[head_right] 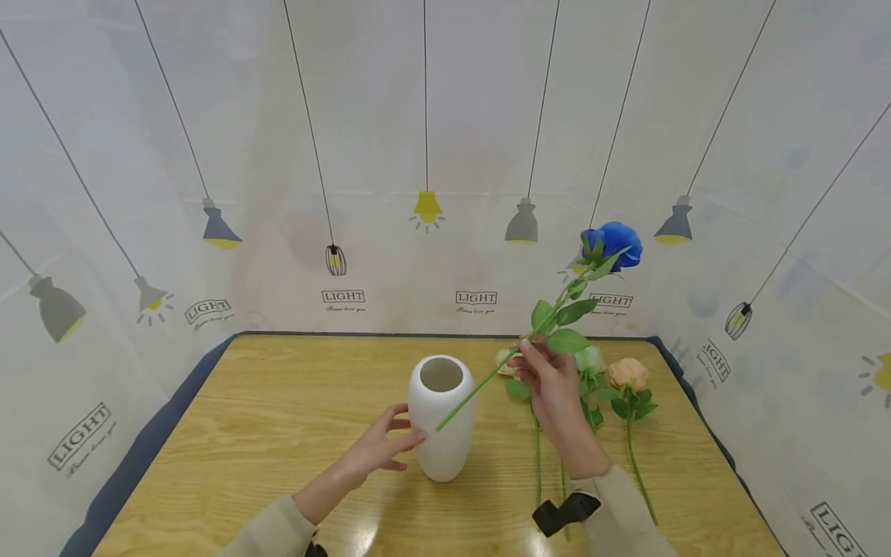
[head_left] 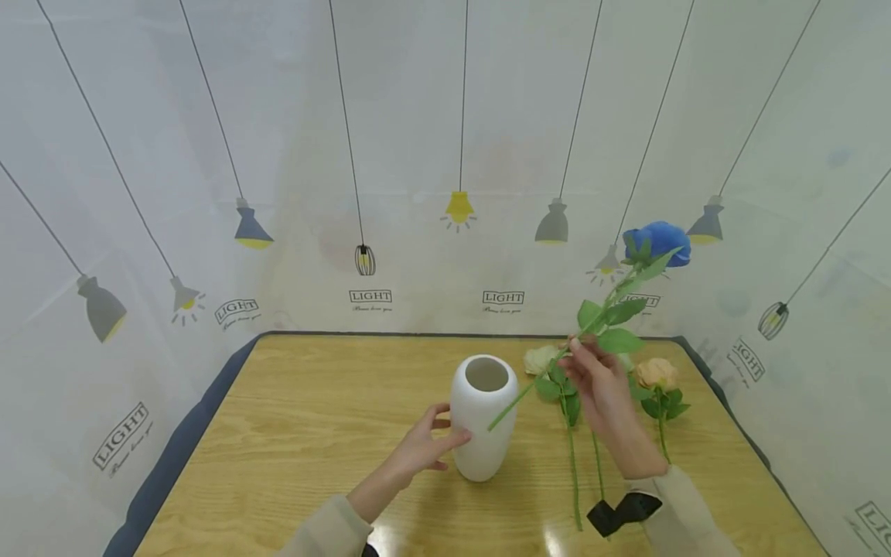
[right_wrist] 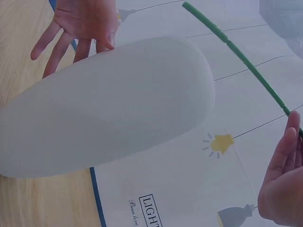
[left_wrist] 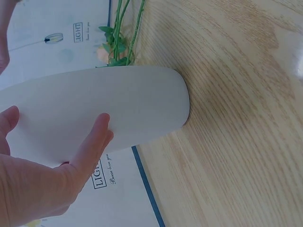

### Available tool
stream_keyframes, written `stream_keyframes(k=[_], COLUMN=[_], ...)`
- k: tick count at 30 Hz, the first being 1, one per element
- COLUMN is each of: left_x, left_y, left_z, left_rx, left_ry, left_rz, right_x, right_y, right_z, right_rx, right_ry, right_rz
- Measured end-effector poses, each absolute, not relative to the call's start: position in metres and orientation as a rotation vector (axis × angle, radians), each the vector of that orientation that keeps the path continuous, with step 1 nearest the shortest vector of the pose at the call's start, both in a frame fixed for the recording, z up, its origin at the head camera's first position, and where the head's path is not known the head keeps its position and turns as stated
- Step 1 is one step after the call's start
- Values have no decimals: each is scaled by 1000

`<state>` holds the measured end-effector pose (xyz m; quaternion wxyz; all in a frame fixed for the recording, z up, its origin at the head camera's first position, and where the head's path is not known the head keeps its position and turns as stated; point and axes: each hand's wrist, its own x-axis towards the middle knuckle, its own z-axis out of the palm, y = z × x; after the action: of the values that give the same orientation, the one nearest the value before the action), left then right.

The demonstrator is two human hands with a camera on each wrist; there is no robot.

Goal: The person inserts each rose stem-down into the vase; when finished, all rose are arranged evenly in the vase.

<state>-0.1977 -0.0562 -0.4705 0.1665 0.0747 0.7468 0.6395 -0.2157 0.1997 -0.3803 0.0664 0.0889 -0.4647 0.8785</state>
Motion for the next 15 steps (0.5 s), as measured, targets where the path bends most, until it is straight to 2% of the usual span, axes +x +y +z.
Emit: stream_keyframes(k=[10, 15], left_x=[-198, -198], left_y=[-56, -56], left_z=[-470, -471], left_rx=[211, 216], left_ry=[2131, 2130], left_rz=[1818, 1816], right_x=[-230, -231], right_y=[196, 192], right_z=[-352, -345], right_rx=[569, 482], right_ry=[-1424, -1709], right_rz=[2316, 2042])
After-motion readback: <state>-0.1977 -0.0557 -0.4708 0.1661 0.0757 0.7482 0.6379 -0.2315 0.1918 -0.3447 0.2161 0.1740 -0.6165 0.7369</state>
